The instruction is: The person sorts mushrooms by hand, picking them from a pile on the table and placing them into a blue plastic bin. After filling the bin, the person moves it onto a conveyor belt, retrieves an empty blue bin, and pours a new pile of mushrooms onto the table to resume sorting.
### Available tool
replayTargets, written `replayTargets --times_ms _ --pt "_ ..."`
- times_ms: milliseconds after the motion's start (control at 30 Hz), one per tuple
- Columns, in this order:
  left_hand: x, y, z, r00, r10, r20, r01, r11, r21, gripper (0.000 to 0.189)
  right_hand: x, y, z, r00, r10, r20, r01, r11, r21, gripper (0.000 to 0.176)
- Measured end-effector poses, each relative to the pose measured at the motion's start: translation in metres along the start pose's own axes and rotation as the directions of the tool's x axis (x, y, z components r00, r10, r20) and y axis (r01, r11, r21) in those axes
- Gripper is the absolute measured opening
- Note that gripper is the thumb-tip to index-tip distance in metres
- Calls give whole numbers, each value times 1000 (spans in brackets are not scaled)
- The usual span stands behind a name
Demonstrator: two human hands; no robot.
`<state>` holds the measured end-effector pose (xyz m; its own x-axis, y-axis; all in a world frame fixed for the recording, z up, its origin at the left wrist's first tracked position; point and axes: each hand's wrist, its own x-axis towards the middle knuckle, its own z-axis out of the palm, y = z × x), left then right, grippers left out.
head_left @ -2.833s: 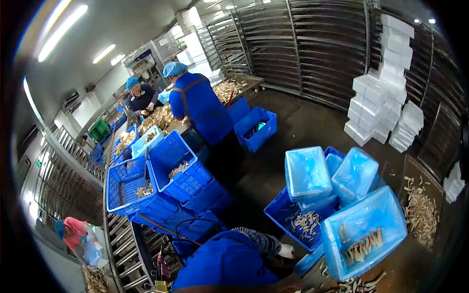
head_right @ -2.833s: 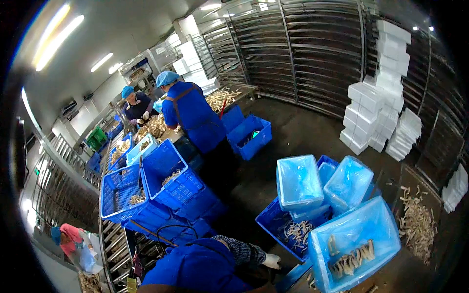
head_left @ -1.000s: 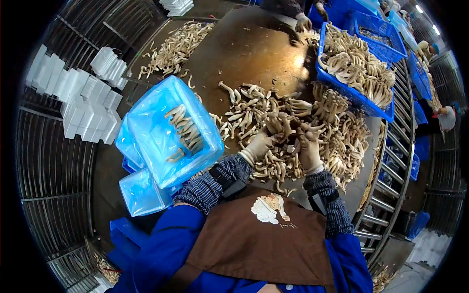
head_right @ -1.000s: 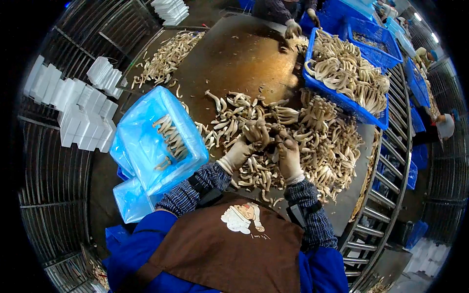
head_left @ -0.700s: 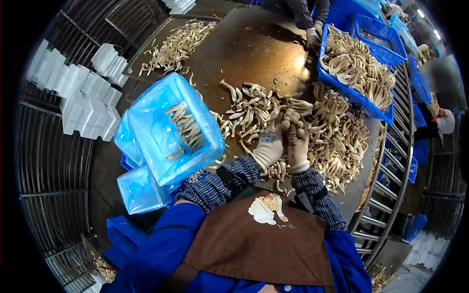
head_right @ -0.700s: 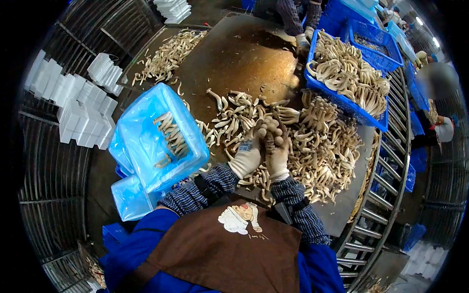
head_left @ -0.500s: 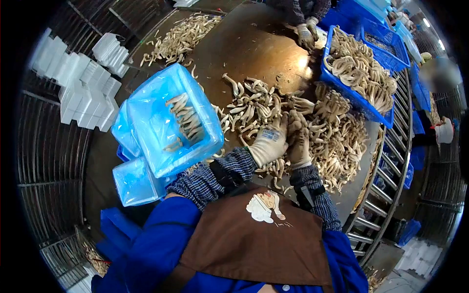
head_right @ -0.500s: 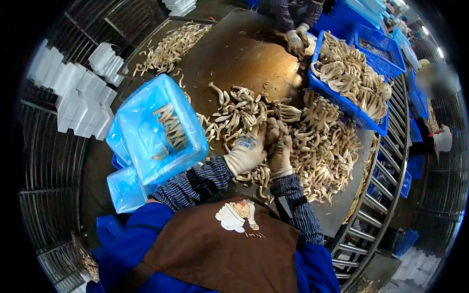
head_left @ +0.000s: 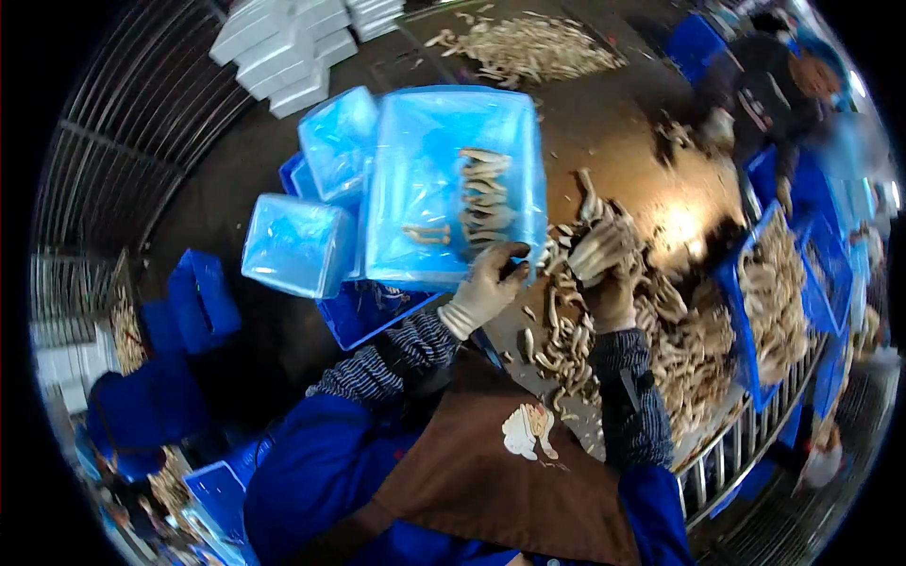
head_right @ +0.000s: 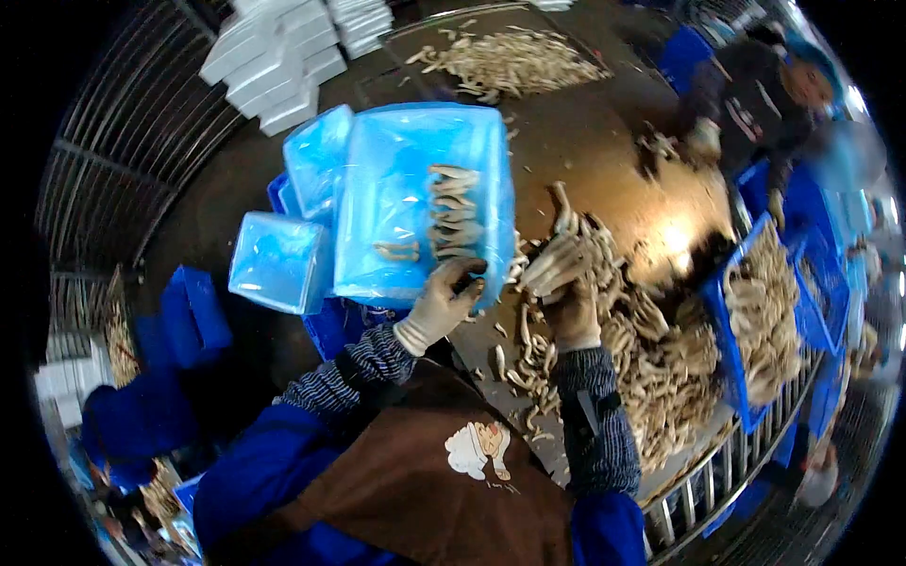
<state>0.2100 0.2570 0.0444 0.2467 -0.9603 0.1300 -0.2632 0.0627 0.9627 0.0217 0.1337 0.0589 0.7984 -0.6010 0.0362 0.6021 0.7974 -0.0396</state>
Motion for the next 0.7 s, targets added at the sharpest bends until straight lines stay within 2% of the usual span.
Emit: replayTargets --times_ms 33,67,100,133,167,200,233,267,300,333,367,400,433,467,500,533,567,700 --pt "-3 -5 -17 992 41 -121 -41 999 1 28 23 3 -4 999 32 -10 -33 964 -263 43" --pt "-6 -10 -33 988 33 -151 -33 999 0 28 45 7 -5 987 -67 -143 -32 801 -597 42" --pt "-11 -14 -48 978 -33 -206 44 998 49 27 78 10 -3 995 -91 30 60 349 -935 42" --pt "-16 -17 -61 961 -96 -260 123 988 92 27 109 12 2 992 -6 127 127 27 -992 40" --pt "-21 -18 -72 953 -92 -287 122 989 89 27 141 16 9 972 79 222 235 -283 -930 39" --pt "-25 -15 -83 941 -155 -300 175 984 41 27 171 11 -6 980 152 131 132 4 -991 37" --pt "-30 -14 -93 926 -219 -306 228 974 -9 27 202 5 -22 974 224 39 -24 271 -962 34" --pt "-36 -17 -100 919 -230 -320 237 971 -16 27 232 -19 -57 924 373 -89 -353 738 -575 31" --pt "-41 -21 -106 930 -196 -311 226 972 64 27 255 -29 -54 896 407 -178 -392 535 -749 24" --pt "-46 -25 -110 942 -163 -295 212 967 142 27 277 -31 -60 908 341 -242 -320 194 -928 24" --pt "-50 -31 -114 949 -140 -284 197 963 184 27 299 -32 -65 913 272 -303 -257 -193 -947 25" --pt "-53 -35 -115 946 -146 -288 203 963 179 27 310 -25 -61 903 336 -269 -121 -401 -908 25" --pt "-54 -39 -117 961 -83 -264 149 959 241 27 322 -20 -59 887 398 -232 52 -586 -809 25" --pt "-54 -43 -118 972 -19 -234 91 949 303 27 333 -14 -56 867 458 -194 224 -708 -670 26" --pt "-52 -43 -118 975 6 -223 65 949 310 27 341 7 -39 859 374 -351 170 -853 -493 26" --pt "-50 -45 -117 975 5 -221 65 948 310 27 345 24 -33 841 253 -479 125 -951 -284 27" --pt "-50 -48 -115 977 0 -211 63 955 291 28 346 33 -42 875 233 -424 206 -972 -109 31" --pt "-43 -52 -113 982 23 -189 34 955 295 27 345 43 -106 896 259 -362 283 -959 15 31"
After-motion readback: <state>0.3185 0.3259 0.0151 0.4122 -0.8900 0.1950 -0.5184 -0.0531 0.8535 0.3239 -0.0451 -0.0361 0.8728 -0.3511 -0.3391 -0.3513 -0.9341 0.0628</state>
